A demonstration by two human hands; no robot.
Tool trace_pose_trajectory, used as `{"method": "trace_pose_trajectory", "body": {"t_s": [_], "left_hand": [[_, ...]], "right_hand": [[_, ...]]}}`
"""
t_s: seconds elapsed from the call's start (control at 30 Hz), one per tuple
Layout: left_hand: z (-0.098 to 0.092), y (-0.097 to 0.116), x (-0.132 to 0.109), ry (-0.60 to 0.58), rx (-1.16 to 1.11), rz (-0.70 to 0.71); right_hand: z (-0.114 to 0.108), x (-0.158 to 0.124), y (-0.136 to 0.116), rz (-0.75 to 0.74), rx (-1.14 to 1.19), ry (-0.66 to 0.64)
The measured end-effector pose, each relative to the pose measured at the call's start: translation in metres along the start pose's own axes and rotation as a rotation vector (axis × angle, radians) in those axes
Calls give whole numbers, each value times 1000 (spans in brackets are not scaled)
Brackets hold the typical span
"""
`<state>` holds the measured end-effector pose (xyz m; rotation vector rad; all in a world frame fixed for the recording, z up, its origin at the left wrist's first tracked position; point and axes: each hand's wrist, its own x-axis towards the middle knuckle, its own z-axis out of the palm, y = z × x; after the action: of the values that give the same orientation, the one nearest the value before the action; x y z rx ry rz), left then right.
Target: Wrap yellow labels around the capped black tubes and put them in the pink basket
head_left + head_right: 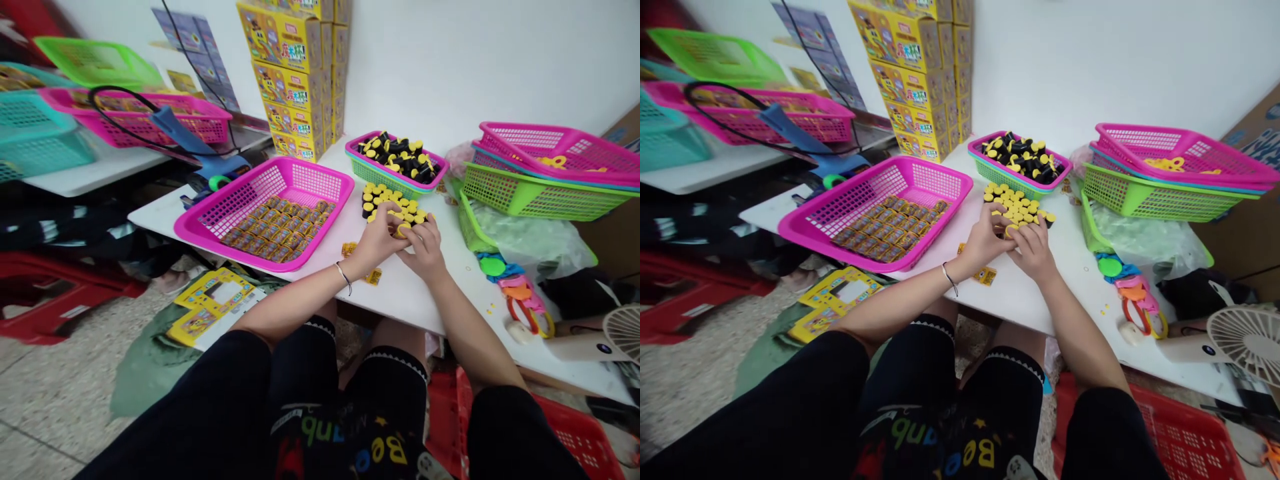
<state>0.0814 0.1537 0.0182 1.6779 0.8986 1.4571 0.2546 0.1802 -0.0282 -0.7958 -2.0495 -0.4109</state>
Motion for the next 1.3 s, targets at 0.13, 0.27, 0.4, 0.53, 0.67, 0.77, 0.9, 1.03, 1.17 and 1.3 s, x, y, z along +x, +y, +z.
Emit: {"method": "trace_pose_trajectory", "body": {"t_s": [0.13, 0.27, 0.4, 0.53, 0.67, 0.77, 0.9, 1.03, 1.17, 1.3], "left_hand": [[-2, 5, -3, 7, 40, 26], [-5, 11, -5, -9, 121, 34], [-12, 20, -9, -96, 215, 0], [-20, 27, -11, -127, 269, 15], [-25, 35, -10, -180, 283, 56], [-28, 44, -9, -245, 327, 55], [-47, 56, 6, -301, 487, 127], [-102, 45, 54, -202, 687, 179], [-170, 6, 105, -79, 868, -25], [-208, -35, 126, -180, 1096, -352]], "right_hand": [[1, 1, -4, -27, 0, 37], [0, -1, -4, 23, 23, -4], [-4, 0, -6, -11, 62, -25], [-8, 4, -10, -77, 91, -23], [-8, 6, -15, -155, 56, 55], [-8, 6, -21, -123, 61, 33], [-10, 6, -22, -11, 112, 90], [-2, 5, -2, 202, 33, 57], [21, -4, 23, 311, 17, -176], [33, -10, 32, 384, 60, -292]]}}
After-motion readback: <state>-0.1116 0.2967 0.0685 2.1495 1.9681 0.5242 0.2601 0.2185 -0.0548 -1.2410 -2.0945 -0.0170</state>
